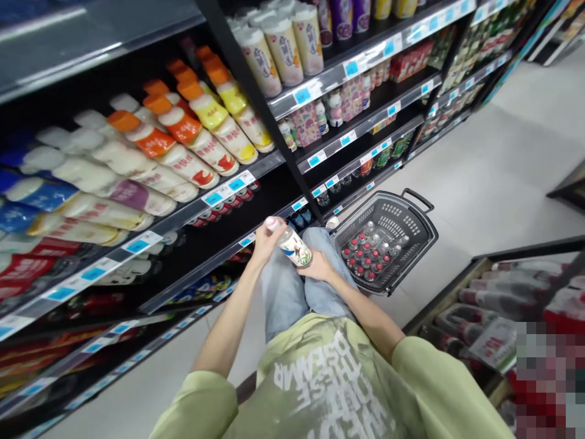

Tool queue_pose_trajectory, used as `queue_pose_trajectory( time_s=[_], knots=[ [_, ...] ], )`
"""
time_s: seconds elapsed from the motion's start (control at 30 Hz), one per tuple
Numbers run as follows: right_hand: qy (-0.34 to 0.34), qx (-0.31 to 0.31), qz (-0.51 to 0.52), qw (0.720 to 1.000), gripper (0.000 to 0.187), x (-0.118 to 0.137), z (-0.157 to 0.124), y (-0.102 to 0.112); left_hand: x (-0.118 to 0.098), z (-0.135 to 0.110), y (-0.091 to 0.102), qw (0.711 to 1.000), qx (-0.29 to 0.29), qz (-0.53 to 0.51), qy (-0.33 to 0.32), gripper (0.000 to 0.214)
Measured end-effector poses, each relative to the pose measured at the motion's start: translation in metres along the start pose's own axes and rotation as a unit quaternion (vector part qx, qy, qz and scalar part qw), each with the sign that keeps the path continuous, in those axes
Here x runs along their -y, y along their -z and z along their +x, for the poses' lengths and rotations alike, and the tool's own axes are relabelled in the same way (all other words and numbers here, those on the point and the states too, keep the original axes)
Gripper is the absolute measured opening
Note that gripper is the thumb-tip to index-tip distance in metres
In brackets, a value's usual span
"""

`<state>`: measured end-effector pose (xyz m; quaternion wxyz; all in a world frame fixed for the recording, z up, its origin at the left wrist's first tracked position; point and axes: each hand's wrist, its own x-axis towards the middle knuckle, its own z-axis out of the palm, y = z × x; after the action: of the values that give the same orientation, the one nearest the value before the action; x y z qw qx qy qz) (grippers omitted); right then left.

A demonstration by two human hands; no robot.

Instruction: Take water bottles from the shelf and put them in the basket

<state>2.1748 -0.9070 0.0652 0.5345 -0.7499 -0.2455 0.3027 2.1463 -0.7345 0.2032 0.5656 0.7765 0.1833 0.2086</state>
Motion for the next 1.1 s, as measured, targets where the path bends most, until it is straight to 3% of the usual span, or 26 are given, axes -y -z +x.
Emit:
queue_pose_trajectory(
  time_s=[0.07, 0.13, 0.23, 0.33, 0.6, 1.1],
  knots=[
    [-0.013, 0.028, -0.024, 0.999, 0.059, 0.002, 0.0, 0.003, 0.026, 0.005, -0.019, 0.985, -0.042, -0.134, 0.102, 0.041],
    [-0.03, 0.05, -0.066, 0.996, 0.062, 0.004, -0.001, 0.005, 0.045, 0.006, -0.031, 0.948, -0.084, -0.246, 0.182, 0.051],
    [-0.034, 0.06, -0.131, 0.989, 0.057, 0.005, -0.002, 0.009, 0.06, 0.001, -0.037, 0.903, -0.127, -0.338, 0.234, 0.058],
    [-0.016, 0.063, -0.17, 0.983, 0.055, 0.002, -0.001, 0.009, 0.063, -0.003, -0.035, 0.885, -0.144, -0.374, 0.237, 0.053],
    [0.016, 0.07, -0.229, 0.971, 0.056, -0.005, 0.001, 0.003, 0.07, -0.005, -0.03, 0.882, -0.174, -0.367, 0.239, 0.04],
    [0.025, 0.079, -0.25, 0.965, 0.06, -0.005, 0.001, 0.007, 0.083, -0.01, -0.032, 0.865, -0.165, -0.418, 0.222, 0.031]
  ],
)
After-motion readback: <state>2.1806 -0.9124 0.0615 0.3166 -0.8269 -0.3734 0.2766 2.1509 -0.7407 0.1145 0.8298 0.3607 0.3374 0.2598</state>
